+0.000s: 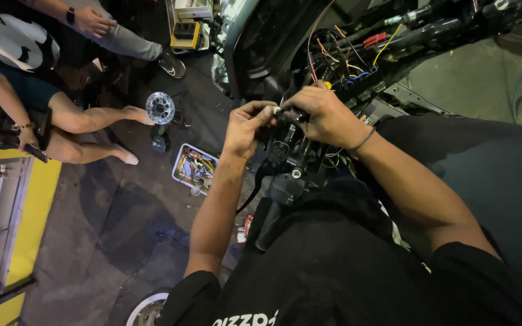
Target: Stripping insulation from electrical wires and twisting them together to make connections on a motorcycle.
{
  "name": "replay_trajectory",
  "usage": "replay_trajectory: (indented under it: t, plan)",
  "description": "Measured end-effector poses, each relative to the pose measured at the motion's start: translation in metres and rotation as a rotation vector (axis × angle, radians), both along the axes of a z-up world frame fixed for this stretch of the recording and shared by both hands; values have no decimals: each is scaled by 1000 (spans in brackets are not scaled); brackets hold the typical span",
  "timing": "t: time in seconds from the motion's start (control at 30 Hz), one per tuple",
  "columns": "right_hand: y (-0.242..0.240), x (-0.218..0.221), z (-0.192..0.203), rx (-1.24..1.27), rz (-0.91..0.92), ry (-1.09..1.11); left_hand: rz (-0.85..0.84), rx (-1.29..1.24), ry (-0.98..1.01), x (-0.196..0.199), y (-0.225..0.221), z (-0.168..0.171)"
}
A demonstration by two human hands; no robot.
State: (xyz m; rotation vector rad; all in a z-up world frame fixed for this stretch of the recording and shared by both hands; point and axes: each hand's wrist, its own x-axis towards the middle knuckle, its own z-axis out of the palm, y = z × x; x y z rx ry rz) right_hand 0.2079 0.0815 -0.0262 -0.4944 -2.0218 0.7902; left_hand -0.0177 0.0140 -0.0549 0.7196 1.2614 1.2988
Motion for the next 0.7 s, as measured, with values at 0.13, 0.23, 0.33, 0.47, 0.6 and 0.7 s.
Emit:
replay_trajectory:
  t: [0.13, 0.23, 0.33, 0.47, 0.6, 0.7]
  plan:
    - [0, 0, 3, -23, 5, -22, 4, -16, -24, -2, 1, -6]
    - [0, -1, -5, -26, -14, -42, 10, -27, -46, -3, 1, -8]
    - [2, -2, -9, -7, -24, -53, 23, -38, -76, -5, 1, -11]
    - [2, -5, -18, 7, -41, -50, 22, -27, -85, -5, 0, -15]
    - [2, -4, -11, 24, -59, -50, 6, -7, -70, -6, 0, -14]
    - [0, -5, -2, 26, -81, -13, -19, 23, 5, -2, -1, -2]
